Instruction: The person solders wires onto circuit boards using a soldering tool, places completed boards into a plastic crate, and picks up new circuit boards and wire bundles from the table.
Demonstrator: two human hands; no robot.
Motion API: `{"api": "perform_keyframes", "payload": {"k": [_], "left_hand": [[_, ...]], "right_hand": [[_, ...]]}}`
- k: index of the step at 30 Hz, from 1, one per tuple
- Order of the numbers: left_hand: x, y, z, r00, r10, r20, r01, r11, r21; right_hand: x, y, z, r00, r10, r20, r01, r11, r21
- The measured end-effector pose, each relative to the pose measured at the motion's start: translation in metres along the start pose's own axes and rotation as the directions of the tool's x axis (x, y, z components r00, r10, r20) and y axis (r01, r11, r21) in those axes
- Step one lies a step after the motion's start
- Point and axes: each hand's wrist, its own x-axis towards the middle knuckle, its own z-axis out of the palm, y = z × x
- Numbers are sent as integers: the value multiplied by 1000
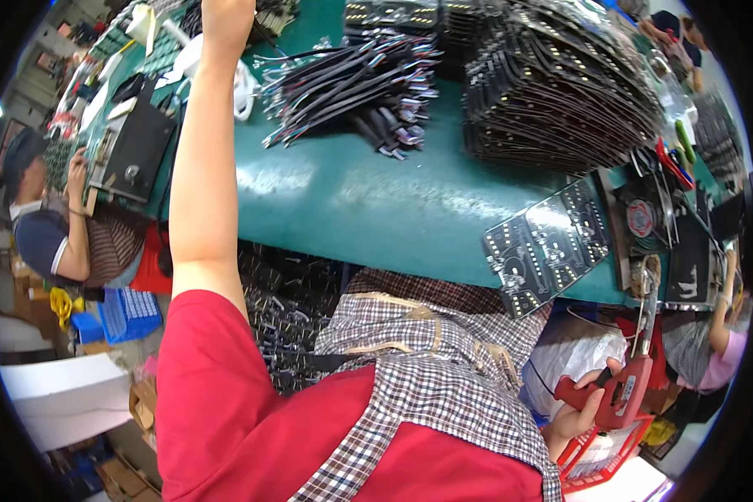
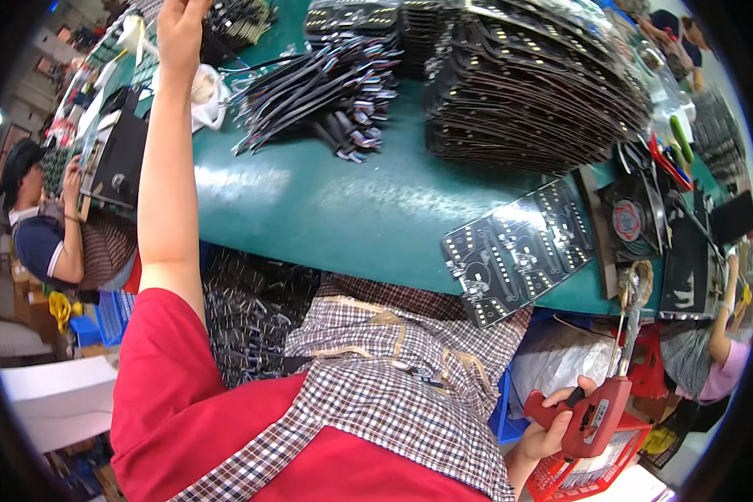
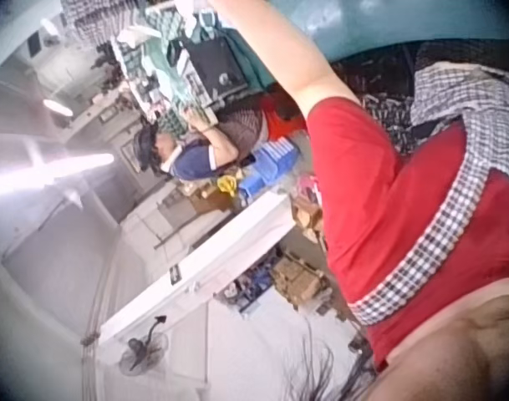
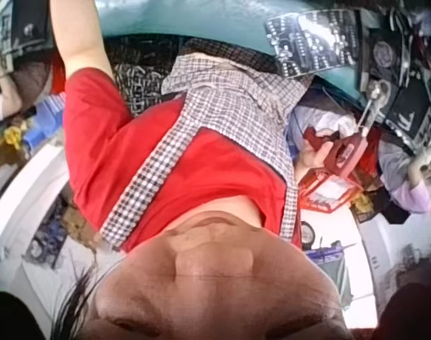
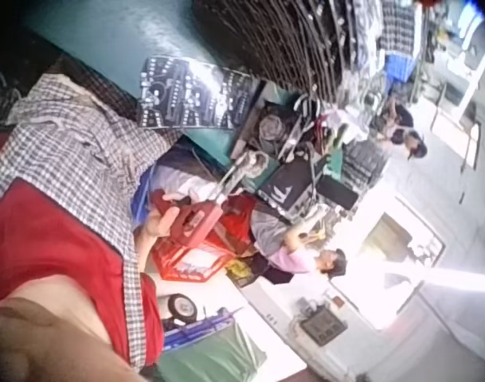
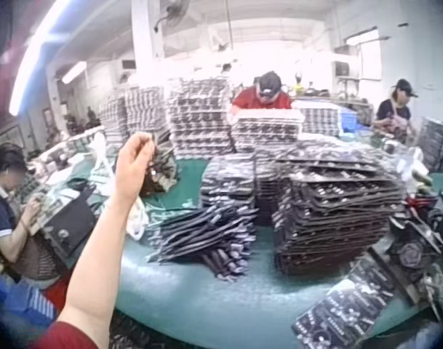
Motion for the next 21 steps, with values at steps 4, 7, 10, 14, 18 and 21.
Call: {"api": "perform_keyframes", "payload": {"k": [4, 7, 10, 14, 18, 21], "left_hand": [[13, 30, -39, 989, -100, -112, 58, 943, -329], [21, 51, -70, 979, -201, 27, 179, 791, -586], [-31, 117, 9, 909, -326, 258, 369, 919, -140], [-156, 170, 80, 309, -371, 876, 558, 816, 149], [-234, 166, 119, 599, -367, 712, 567, 822, -52], [-242, 168, 125, 680, -283, 676, 486, 865, -126]], "right_hand": [[-18, 0, 13, 999, 41, -22, -41, 999, 14], [-3, 5, 7, 999, -35, 21, 35, 999, -10], [-16, 2, 9, 999, -8, -48, 7, 1000, -19], [-22, 14, 7, 996, 91, -25, -88, 990, 109], [-17, 4, 20, 982, 143, 127, -152, 986, 67], [-21, -1, 19, 950, 263, 168, -281, 955, 93]]}}
